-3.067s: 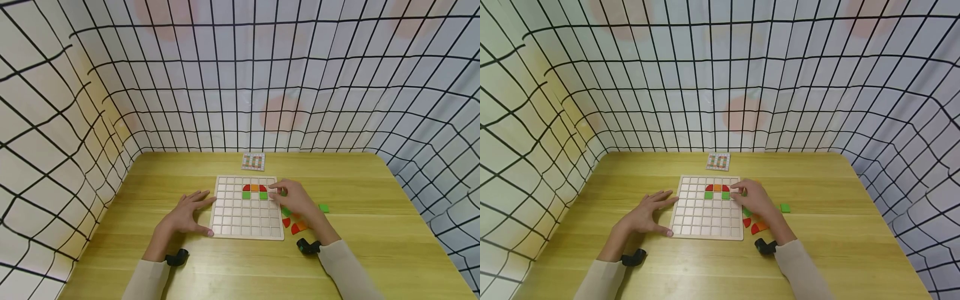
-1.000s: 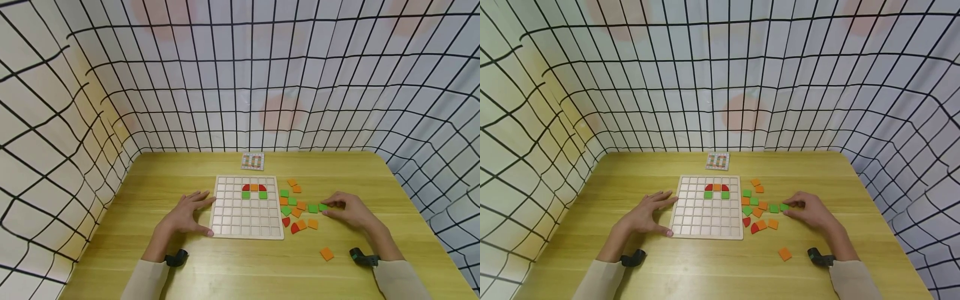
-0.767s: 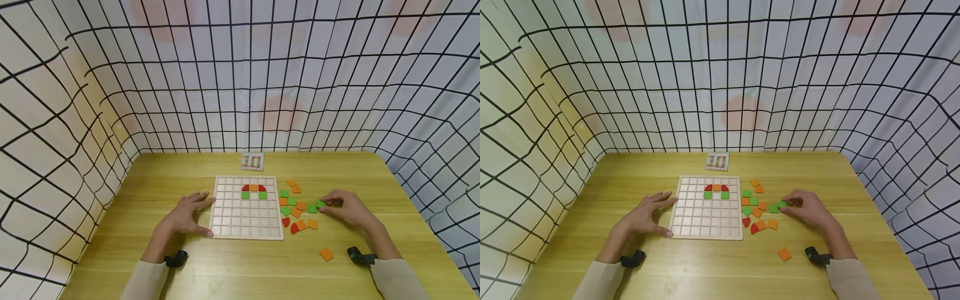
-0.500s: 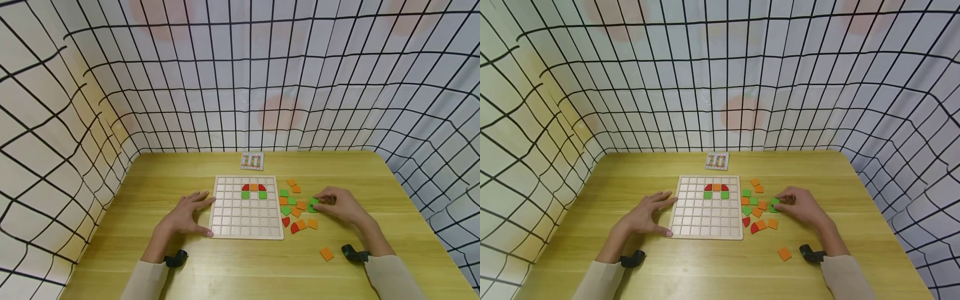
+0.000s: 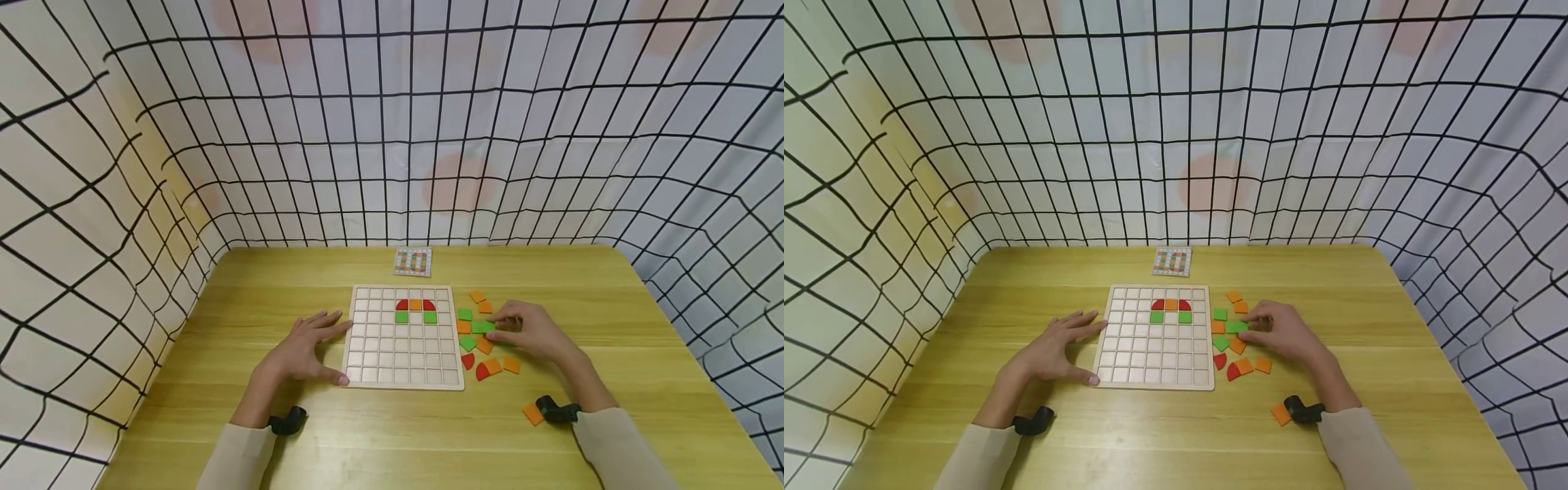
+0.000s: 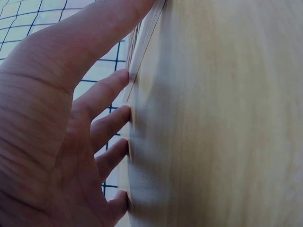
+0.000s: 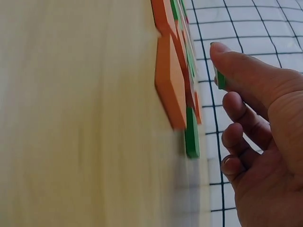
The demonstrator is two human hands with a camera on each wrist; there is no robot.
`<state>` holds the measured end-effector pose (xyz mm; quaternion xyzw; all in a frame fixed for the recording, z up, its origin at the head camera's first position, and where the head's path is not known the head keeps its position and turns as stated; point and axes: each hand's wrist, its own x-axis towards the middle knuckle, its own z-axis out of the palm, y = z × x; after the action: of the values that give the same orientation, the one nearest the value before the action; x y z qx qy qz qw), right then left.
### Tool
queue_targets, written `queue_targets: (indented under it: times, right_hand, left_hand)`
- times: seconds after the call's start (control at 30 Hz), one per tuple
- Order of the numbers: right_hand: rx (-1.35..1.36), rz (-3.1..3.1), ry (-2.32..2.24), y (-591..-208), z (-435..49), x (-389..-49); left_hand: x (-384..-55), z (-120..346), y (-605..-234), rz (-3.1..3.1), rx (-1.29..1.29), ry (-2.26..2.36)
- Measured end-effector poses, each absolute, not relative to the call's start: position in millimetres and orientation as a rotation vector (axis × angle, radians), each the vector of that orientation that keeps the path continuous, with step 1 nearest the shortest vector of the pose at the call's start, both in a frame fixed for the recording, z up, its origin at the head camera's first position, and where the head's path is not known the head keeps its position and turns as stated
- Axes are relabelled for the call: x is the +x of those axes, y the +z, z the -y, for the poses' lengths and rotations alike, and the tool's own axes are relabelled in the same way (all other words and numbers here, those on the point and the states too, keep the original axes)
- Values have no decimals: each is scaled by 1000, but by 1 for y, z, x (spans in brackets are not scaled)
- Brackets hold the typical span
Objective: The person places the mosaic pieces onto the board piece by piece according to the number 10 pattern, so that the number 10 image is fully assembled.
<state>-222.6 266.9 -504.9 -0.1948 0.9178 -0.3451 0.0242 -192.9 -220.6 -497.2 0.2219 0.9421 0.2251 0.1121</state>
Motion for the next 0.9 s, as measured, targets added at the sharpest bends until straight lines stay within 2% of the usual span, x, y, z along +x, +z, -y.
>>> queue_targets:
  times: [0.9]
  right_hand:
    - [-665, -2783, -1104, -487, -211, -218]
  left_hand:
    - [-194, 222, -497, -2770, 666, 670]
